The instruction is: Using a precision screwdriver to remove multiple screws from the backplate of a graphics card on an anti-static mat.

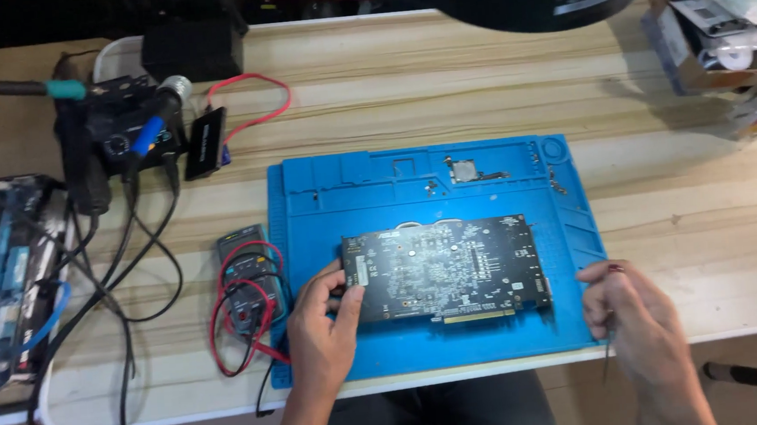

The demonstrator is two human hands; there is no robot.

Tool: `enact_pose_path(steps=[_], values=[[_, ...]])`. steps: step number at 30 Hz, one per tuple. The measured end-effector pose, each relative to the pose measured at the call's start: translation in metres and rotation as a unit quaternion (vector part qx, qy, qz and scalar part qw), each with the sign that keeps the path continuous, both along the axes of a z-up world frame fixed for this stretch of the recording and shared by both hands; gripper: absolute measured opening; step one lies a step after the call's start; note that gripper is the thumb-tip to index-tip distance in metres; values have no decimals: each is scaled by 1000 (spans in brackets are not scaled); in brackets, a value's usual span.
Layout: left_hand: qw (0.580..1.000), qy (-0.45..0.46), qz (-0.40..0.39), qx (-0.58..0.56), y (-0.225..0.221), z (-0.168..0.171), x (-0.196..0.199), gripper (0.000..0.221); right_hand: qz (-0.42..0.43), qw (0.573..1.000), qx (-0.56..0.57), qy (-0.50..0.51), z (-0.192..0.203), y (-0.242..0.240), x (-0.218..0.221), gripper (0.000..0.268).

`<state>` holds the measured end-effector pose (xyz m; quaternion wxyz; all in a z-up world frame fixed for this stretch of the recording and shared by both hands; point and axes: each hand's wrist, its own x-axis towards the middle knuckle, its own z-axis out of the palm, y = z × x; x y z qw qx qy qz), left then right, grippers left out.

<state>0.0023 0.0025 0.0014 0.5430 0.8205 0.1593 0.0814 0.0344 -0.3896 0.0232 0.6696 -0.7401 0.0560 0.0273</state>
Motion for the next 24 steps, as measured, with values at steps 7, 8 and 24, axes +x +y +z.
enact_pose_path(steps=[7,8,24], values=[[1000,-18,4,7,-4,0,2,40,-35,976,-211,34,104,42,-24,28],[1000,-16,7,6,-5,1,1,40,-32,976,-212,35,103,36,-27,28],[995,89,-45,27,-5,19,-4,92,-86,969,-68,-221,59,28,-61,32]])
